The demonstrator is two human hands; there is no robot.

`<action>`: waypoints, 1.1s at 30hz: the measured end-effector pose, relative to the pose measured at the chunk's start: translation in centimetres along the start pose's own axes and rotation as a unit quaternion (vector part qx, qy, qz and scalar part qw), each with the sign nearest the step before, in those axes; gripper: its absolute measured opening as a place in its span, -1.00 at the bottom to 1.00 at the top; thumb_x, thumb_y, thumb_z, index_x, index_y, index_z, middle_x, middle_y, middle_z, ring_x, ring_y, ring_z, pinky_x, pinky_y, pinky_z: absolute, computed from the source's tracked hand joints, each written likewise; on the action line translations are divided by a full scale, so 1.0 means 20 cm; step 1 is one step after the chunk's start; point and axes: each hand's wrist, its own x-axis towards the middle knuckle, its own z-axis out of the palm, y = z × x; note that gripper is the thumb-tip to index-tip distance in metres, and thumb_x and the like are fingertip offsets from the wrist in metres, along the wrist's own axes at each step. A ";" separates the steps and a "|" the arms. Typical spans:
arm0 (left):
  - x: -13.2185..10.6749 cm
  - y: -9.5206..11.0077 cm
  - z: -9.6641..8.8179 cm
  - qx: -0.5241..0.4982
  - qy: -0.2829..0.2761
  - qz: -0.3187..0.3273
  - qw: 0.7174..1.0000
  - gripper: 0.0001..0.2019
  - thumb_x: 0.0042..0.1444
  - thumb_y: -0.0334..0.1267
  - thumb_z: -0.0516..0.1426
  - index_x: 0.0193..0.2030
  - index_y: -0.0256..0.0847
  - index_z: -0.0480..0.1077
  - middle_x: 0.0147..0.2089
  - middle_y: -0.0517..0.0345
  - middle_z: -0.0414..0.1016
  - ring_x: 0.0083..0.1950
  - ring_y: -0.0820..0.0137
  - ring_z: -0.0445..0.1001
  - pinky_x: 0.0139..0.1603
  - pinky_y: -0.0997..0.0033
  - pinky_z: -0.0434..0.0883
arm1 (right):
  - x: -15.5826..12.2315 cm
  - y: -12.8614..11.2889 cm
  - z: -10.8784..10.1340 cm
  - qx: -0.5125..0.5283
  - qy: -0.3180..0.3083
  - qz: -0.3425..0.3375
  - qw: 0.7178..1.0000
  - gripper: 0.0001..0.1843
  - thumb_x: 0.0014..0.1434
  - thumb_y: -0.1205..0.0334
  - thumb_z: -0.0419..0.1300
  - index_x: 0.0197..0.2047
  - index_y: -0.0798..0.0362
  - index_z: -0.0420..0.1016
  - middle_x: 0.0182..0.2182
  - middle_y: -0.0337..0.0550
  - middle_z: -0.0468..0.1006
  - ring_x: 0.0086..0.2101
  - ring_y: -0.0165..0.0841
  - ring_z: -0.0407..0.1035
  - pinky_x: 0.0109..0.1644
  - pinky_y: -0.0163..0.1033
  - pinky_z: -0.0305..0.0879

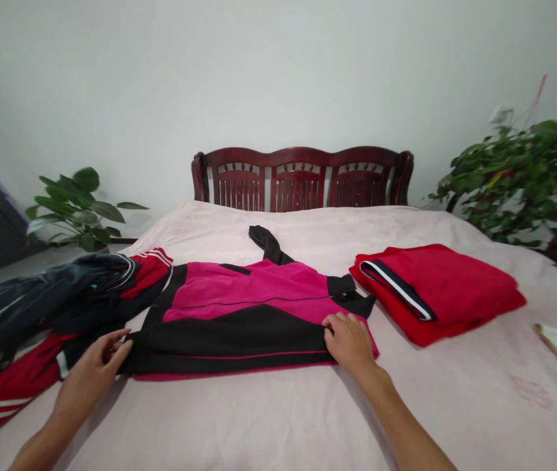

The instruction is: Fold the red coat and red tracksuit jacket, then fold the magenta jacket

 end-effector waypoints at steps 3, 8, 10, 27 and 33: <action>0.01 0.07 -0.02 0.059 -0.016 -0.004 0.998 -0.45 0.12 0.17 0.04 0.12 -0.12 0.39 -0.34 0.19 0.49 -0.33 0.30 0.51 -0.33 0.40 0.33 | 0.06 -0.10 0.00 0.031 0.012 -0.024 0.999 -0.72 0.29 0.24 0.00 -0.13 0.00 0.54 -0.17 -0.12 0.59 -0.12 -0.25 0.40 0.06 -0.17 0.17; 0.01 0.13 0.00 0.048 -0.047 -0.019 0.998 -0.53 0.11 0.06 0.07 0.12 -0.03 0.41 -0.32 0.19 0.54 -0.30 0.28 0.54 -0.34 0.42 0.34 | 0.18 -0.34 0.06 0.061 0.016 -0.032 0.998 -0.62 0.36 0.10 -0.05 0.02 0.05 0.49 -0.05 -0.04 0.56 -0.04 -0.22 0.40 0.04 -0.20 0.19; 0.01 0.13 0.00 0.001 -0.025 0.002 1.000 -0.56 0.10 0.00 0.07 0.09 -0.04 0.42 -0.26 0.18 0.56 -0.26 0.29 0.54 -0.30 0.42 0.37 | 0.22 -0.42 0.09 0.065 -0.003 -0.019 0.998 -0.61 0.36 0.03 -0.03 0.05 0.03 0.46 -0.05 -0.04 0.56 -0.03 -0.22 0.40 -0.02 -0.21 0.21; -0.02 0.24 -0.01 0.159 0.022 0.214 0.964 -0.64 0.22 -0.16 -0.08 -0.02 -0.14 0.47 0.09 -0.05 0.46 0.10 0.13 0.44 0.14 0.11 0.35 | 0.22 -0.61 0.07 0.052 0.038 -0.063 0.996 -0.65 0.36 0.16 -0.05 0.08 0.02 0.43 0.05 0.01 0.49 0.07 -0.15 0.29 0.15 -0.06 0.14; -0.09 0.40 0.26 0.175 -0.090 0.330 0.923 -0.59 0.29 -0.13 -0.04 0.17 -0.13 0.43 0.22 -0.02 0.47 0.30 0.09 0.33 0.31 -0.01 0.21 | 0.04 -0.85 0.17 0.107 0.005 -0.226 0.968 -0.41 0.36 -0.02 -0.04 0.38 0.00 0.13 0.35 -0.08 0.19 0.33 -0.19 -0.01 0.39 -0.01 -0.15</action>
